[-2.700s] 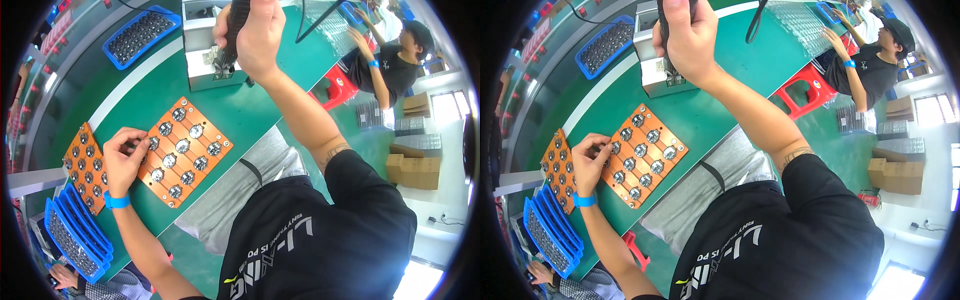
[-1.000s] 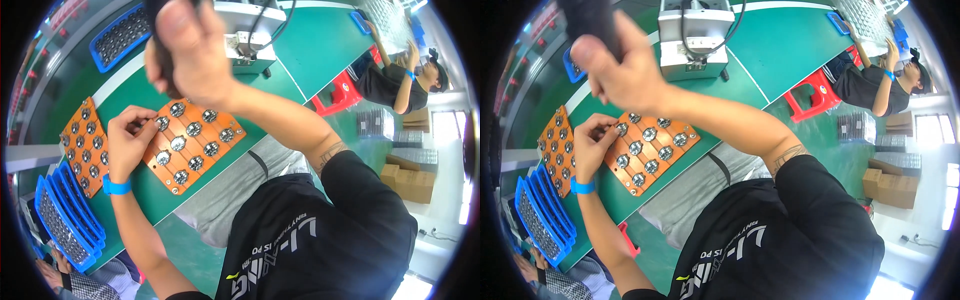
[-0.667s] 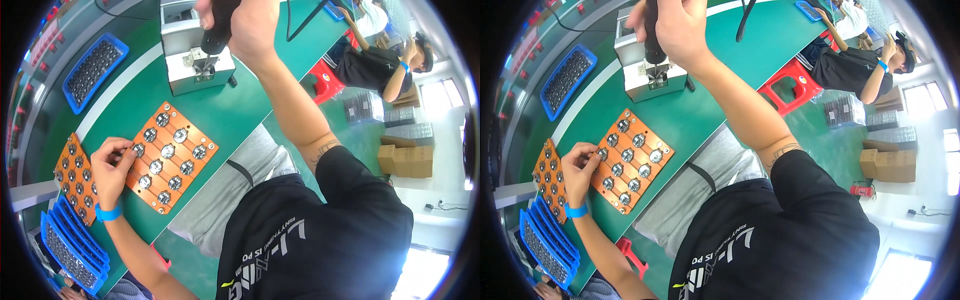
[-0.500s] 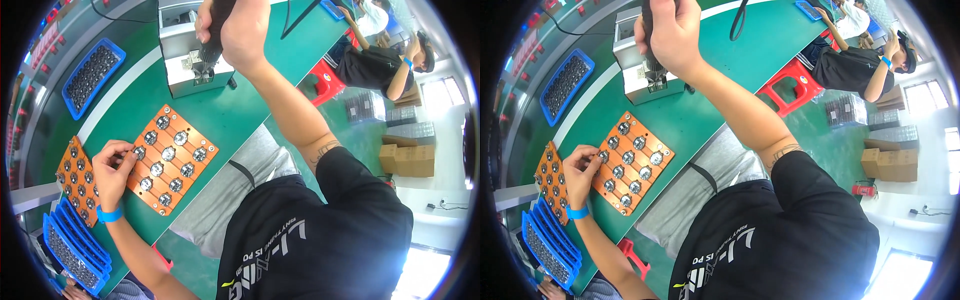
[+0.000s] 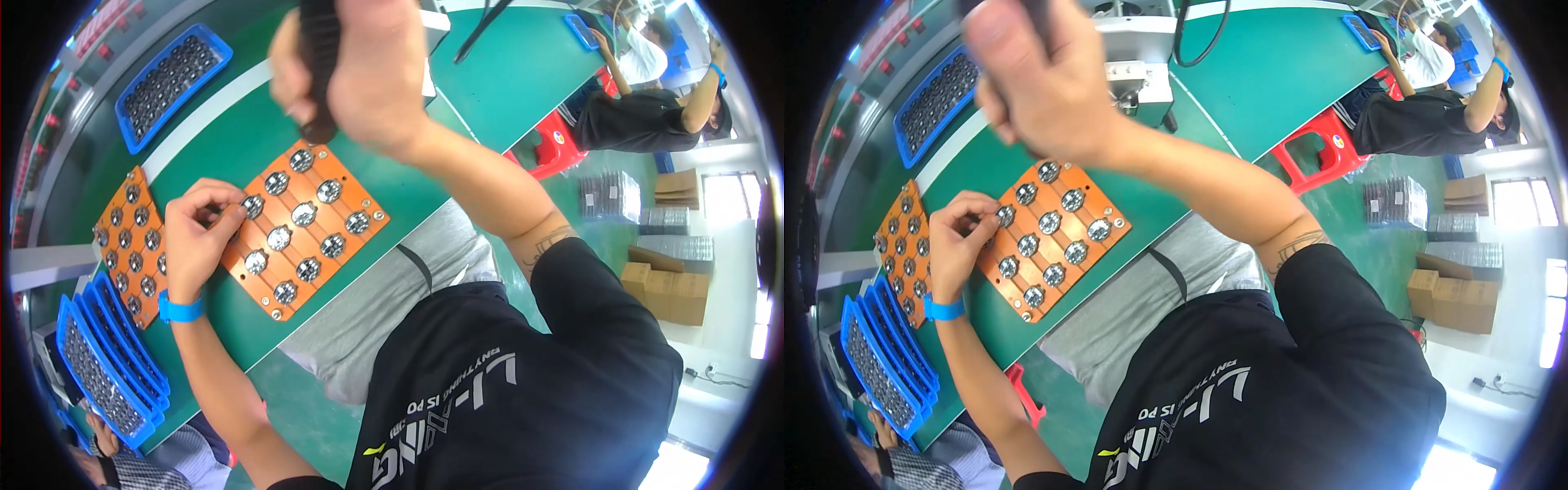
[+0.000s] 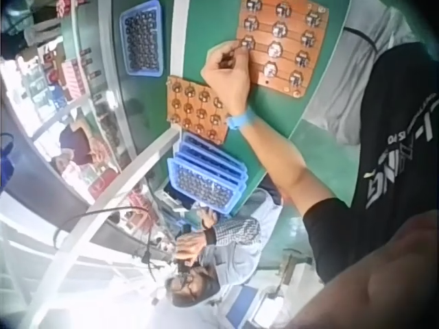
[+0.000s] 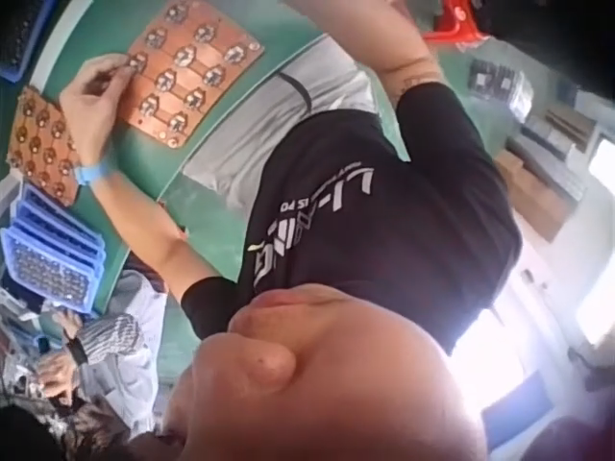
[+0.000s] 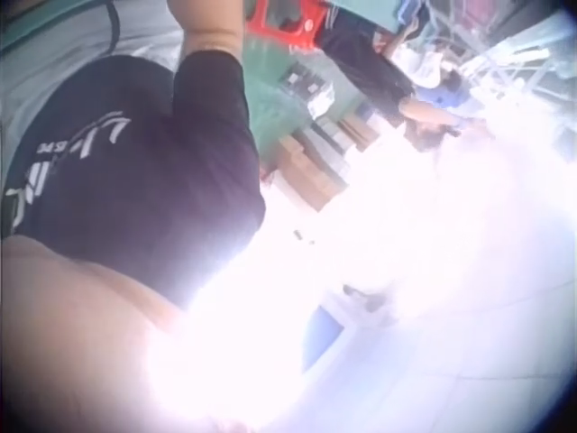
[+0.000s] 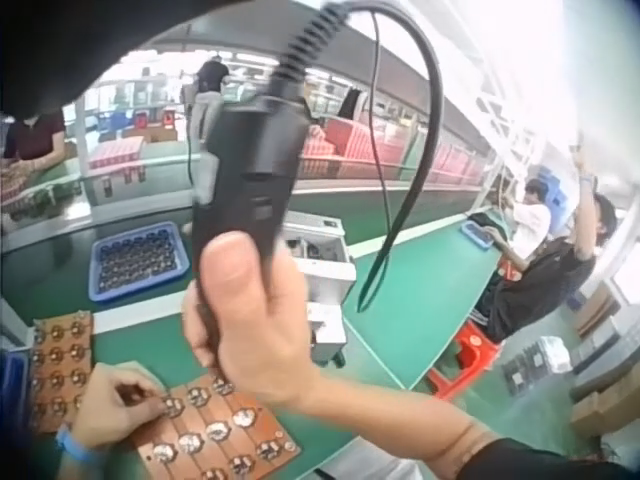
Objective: The person assembles electronic components onto printed circuit boards by securing them with screws using an electric screwdriver.
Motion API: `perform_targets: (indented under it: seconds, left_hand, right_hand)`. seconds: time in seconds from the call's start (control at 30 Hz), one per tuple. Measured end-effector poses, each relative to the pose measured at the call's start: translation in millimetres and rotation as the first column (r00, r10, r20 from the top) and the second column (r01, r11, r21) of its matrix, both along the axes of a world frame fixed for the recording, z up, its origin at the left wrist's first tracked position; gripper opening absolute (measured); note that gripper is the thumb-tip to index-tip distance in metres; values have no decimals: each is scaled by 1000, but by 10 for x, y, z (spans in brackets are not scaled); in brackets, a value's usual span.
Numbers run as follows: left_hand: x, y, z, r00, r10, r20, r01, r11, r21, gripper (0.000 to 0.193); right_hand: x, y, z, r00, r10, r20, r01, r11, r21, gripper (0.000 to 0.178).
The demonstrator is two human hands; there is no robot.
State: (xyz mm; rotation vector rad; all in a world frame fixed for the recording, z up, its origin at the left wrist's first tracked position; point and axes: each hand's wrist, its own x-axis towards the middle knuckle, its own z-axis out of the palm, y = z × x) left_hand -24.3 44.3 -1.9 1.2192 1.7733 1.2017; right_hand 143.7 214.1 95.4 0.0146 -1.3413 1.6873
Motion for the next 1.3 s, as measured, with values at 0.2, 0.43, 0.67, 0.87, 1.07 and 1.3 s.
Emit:
perform_targets:
  seconds: [0.2, 0.43, 0.67, 0.87, 1.07, 1.3]
  left_hand:
    - [-25, -40, -45, 1000, 11, 1, -11, 1000, 2, 8]
    - [3, -48, -23, 1000, 26, -8, -26, 999, 26, 10]
    - [28, -38, 7, 999, 45, 15, -46, 996, 70, 8]
    - [-31, -77, -55, 999, 42, -32, -39, 996, 74, 6]
    - [-87, -163, 128, 994, 74, 82, -75, 997, 7, 6]
    - [-68, -178, 237, 998, 56, 28, -52, 991, -122, 11]
  right_hand:
    - [-738, -336, -488, 985, -35, -169, 71, 975, 212, 51]
    - [-702, -512, -512, 985, 164, -50, -163, 986, 23, 48]
    - [-734, -573, -590, 981, 184, -61, -185, 983, -10, 50]
    - [-724, -599, -639, 981, 189, -51, -190, 982, -12, 51]
    - [-715, -612, -581, 958, 282, 46, -282, 959, -17, 33]
    - [-771, -580, -644, 962, 270, 34, -271, 963, 17, 39]
